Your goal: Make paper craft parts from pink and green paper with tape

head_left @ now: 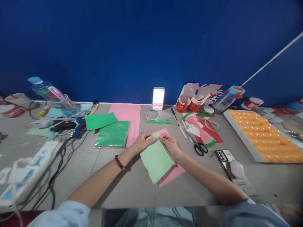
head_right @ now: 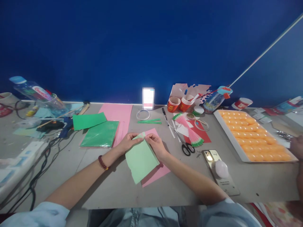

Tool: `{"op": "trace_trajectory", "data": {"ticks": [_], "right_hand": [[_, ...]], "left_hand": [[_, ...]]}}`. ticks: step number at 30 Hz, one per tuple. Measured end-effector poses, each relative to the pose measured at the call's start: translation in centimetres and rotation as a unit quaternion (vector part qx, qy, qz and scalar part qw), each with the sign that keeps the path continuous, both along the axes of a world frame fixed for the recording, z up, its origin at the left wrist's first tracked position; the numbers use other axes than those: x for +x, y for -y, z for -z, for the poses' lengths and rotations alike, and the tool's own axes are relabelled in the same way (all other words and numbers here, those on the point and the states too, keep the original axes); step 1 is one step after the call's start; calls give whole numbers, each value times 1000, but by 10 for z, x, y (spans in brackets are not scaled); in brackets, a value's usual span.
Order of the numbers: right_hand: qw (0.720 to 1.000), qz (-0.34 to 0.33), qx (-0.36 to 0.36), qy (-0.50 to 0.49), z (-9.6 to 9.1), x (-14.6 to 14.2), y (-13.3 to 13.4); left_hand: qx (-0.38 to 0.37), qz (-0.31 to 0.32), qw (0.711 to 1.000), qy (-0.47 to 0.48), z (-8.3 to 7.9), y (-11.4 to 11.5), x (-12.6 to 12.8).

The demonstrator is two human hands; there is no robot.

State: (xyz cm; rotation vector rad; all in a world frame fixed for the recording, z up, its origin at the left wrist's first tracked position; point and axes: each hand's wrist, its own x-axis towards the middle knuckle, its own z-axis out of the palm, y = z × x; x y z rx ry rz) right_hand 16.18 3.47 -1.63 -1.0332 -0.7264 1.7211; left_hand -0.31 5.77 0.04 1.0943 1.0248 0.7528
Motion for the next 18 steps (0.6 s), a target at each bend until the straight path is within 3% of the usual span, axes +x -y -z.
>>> {"op": "trace_trajectory", "data": {"ticks": [12,18], "right_hand": [[999,-46,-17,-1,-2,4,-3],[999,-39,-1,13,-1,5,-3]], "left_hand": [[1,-32,999,-16,-6,-1,2],[-20,8,999,-33,-5,-2,0]]}}
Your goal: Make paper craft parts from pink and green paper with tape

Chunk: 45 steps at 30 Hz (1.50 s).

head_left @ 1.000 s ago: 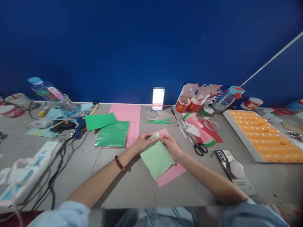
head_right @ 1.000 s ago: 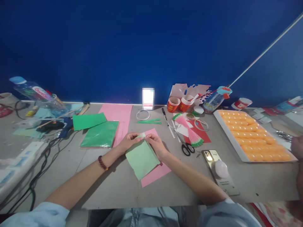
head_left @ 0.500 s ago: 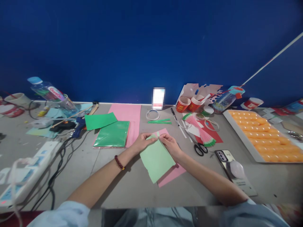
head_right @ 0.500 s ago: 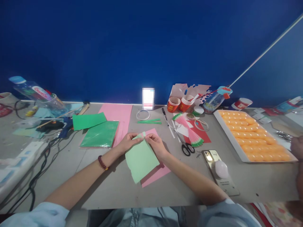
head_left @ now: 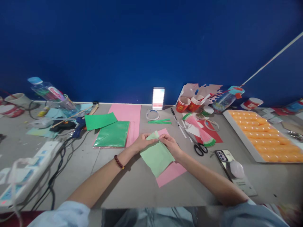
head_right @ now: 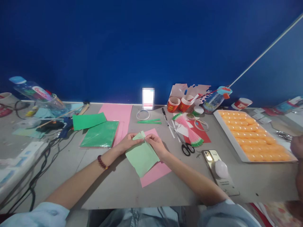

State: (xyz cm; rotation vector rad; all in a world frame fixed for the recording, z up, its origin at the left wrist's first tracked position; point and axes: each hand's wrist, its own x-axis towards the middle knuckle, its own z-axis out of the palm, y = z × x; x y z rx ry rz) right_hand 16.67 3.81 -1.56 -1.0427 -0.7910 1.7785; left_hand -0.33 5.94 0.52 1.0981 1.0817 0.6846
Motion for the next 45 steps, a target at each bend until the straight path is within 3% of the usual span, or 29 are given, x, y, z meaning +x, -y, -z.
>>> {"op": "trace_trajectory", "data": {"ticks": [10,18,27,45], "right_hand": [[999,21,24,1,2,-4,3],[1000,1,1,-12,-2,-3,4],[1000,24,-5,-8,-2,-7,5],[1000,-8,-4,1,0,-3,2]], "left_hand": [[-3,6,1000,28,-1,1,-1],[-15,25,999,15,1,-1,-2],[-20,12,999,42,3,0,-2],[-21,1,1000,9,0,1,-2]]}}
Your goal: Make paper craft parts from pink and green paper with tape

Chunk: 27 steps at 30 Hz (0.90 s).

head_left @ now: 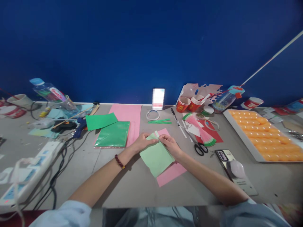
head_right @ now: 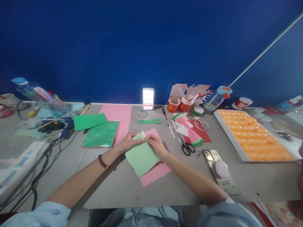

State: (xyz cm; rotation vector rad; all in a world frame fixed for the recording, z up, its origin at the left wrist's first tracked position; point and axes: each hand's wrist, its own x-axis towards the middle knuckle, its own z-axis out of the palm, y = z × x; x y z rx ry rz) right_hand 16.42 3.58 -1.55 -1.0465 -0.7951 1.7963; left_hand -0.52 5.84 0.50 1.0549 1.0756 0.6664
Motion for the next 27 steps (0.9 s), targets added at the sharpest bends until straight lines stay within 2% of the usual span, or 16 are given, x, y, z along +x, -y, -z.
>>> {"op": "trace_trajectory", "data": {"ticks": [7,17,27], "right_hand": [[999,29,1,22,-3,-3,1],[1000,-5,-11,24,-5,4,-1],[1000,3,8,12,-1,3,0]], "left_hand": [[7,-15,1000,8,2,0,1],[-8,-35,999,5,0,-2,1],[-29,-18,999,-11,-1,-3,0]]}}
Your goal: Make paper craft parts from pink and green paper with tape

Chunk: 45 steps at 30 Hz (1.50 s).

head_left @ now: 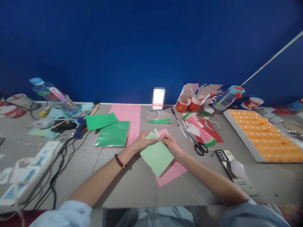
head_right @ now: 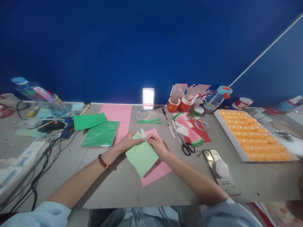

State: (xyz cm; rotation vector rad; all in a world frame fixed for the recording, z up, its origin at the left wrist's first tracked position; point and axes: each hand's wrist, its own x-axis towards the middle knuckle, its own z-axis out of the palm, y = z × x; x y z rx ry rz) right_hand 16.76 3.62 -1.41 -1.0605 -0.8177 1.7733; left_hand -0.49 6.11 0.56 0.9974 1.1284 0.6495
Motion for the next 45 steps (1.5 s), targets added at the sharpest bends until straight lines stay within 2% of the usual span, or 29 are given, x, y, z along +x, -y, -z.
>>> {"op": "trace_trajectory", "data": {"ticks": [9,17,30,38,45], "right_hand": [[999,29,8,13,-2,-3,2],[1000,-1,-4,2,-2,0,1],[998,53,-2,21,3,-3,-2],[999,8,-20,29,-7,2,-2],[1000,8,-22,4,-6,2,-2]], "left_hand": [[4,-10,1000,20,-2,1,2],[-6,-24,1000,4,-8,2,3],[7,-21,1000,9,-2,1,2],[8,-28,999,21,-1,0,1],[-31,-55,996,65,0,-2,0]]}}
